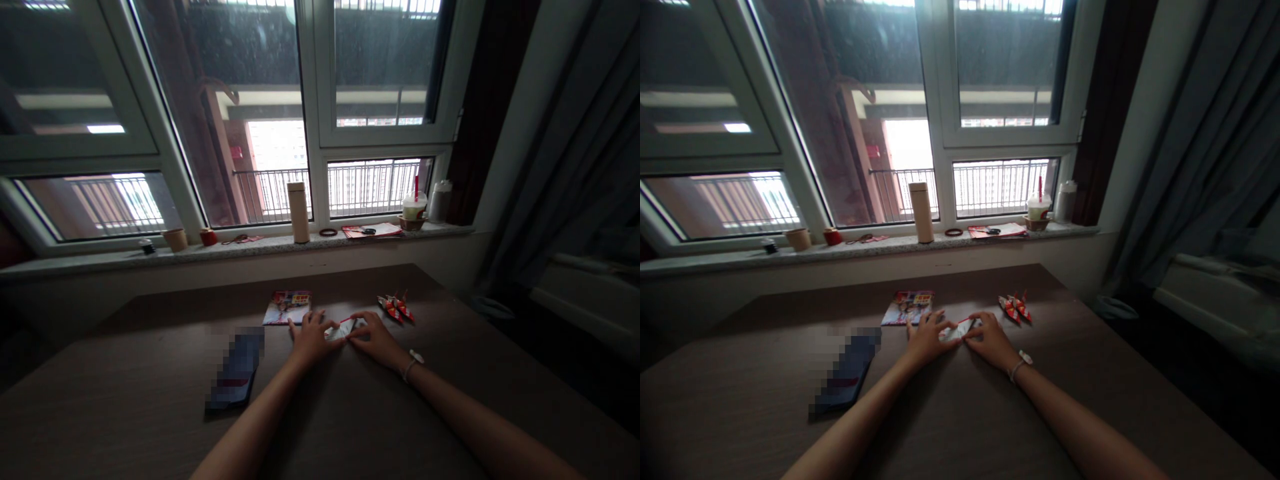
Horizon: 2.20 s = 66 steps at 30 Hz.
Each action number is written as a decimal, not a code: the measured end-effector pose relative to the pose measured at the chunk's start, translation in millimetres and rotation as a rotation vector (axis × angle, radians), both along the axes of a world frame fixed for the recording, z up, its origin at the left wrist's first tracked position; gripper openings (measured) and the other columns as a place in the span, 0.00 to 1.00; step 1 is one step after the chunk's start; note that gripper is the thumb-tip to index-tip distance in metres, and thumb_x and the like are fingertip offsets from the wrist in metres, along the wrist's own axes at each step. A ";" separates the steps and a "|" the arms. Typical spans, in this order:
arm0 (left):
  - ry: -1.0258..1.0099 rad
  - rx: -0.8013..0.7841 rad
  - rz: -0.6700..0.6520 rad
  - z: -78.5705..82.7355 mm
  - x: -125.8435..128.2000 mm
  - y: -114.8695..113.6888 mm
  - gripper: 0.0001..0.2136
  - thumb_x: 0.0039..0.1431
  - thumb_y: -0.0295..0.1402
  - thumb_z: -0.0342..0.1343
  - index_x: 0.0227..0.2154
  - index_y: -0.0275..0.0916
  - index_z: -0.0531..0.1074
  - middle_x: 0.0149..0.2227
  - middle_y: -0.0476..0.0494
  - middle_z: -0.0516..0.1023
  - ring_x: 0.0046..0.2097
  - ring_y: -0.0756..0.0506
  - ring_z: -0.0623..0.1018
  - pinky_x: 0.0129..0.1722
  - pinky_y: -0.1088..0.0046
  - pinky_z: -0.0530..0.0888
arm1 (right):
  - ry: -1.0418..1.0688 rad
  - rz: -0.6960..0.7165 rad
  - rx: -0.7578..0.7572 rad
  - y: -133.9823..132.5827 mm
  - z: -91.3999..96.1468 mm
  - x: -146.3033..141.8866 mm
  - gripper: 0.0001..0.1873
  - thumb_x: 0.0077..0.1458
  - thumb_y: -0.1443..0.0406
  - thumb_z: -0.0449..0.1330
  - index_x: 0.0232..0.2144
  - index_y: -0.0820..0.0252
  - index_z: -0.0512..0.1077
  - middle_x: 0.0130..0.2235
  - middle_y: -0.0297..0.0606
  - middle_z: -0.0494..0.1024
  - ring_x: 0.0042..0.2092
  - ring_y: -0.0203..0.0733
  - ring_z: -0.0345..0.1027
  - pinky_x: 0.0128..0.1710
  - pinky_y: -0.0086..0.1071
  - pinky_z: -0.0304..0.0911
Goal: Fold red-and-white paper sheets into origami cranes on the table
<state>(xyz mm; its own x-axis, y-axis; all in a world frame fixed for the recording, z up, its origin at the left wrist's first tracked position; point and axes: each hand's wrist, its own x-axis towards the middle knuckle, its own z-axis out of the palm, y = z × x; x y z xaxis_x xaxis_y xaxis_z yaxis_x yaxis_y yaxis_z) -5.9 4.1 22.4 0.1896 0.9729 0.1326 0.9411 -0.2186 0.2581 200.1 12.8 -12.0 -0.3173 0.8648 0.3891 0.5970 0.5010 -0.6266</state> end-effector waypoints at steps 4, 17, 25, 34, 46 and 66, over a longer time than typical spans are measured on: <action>0.001 -0.020 0.003 -2.9 -0.5 1.7 0.22 0.51 0.58 0.57 0.48 0.62 0.74 0.66 0.49 0.60 0.67 0.28 0.54 0.58 0.25 0.39 | -0.036 -0.076 -0.030 -3.9 5.5 -1.8 0.06 0.52 0.63 0.64 0.32 0.53 0.82 0.55 0.41 0.70 0.59 0.49 0.58 0.63 0.44 0.52; 0.006 -0.047 0.011 -2.3 -0.8 2.7 0.22 0.50 0.58 0.58 0.48 0.62 0.74 0.67 0.50 0.60 0.68 0.28 0.52 0.58 0.26 0.38 | -0.078 -0.205 -0.022 -4.3 11.6 -3.2 0.09 0.53 0.63 0.62 0.35 0.52 0.83 0.56 0.42 0.69 0.59 0.49 0.58 0.63 0.40 0.51; 0.003 -0.043 0.006 -0.7 -0.4 0.5 0.21 0.51 0.57 0.57 0.48 0.61 0.74 0.67 0.49 0.60 0.68 0.28 0.53 0.58 0.25 0.39 | -0.102 -0.255 -0.037 3.8 7.2 -1.6 0.13 0.56 0.62 0.59 0.39 0.55 0.82 0.53 0.45 0.71 0.58 0.49 0.61 0.60 0.37 0.54; 0.008 -0.051 0.010 -1.2 -0.4 0.9 0.21 0.51 0.57 0.57 0.48 0.61 0.74 0.67 0.49 0.60 0.68 0.27 0.53 0.58 0.26 0.39 | -0.164 -0.281 -0.041 5.2 7.3 -0.9 0.16 0.60 0.63 0.55 0.43 0.59 0.80 0.53 0.47 0.72 0.55 0.47 0.66 0.57 0.33 0.57; -0.001 -0.048 0.003 -1.9 -1.2 0.1 0.21 0.52 0.57 0.57 0.48 0.61 0.74 0.66 0.49 0.61 0.67 0.28 0.53 0.58 0.26 0.39 | -0.152 -0.292 -0.068 6.0 11.5 -0.5 0.18 0.64 0.65 0.51 0.45 0.62 0.79 0.53 0.48 0.72 0.55 0.46 0.66 0.58 0.33 0.57; 0.002 -0.055 -0.006 -1.9 -1.5 -0.7 0.20 0.54 0.56 0.55 0.49 0.62 0.73 0.66 0.49 0.61 0.68 0.29 0.53 0.57 0.25 0.38 | -0.215 -0.330 -0.013 11.0 13.1 -0.1 0.15 0.62 0.65 0.53 0.40 0.62 0.80 0.48 0.46 0.74 0.52 0.45 0.67 0.56 0.31 0.57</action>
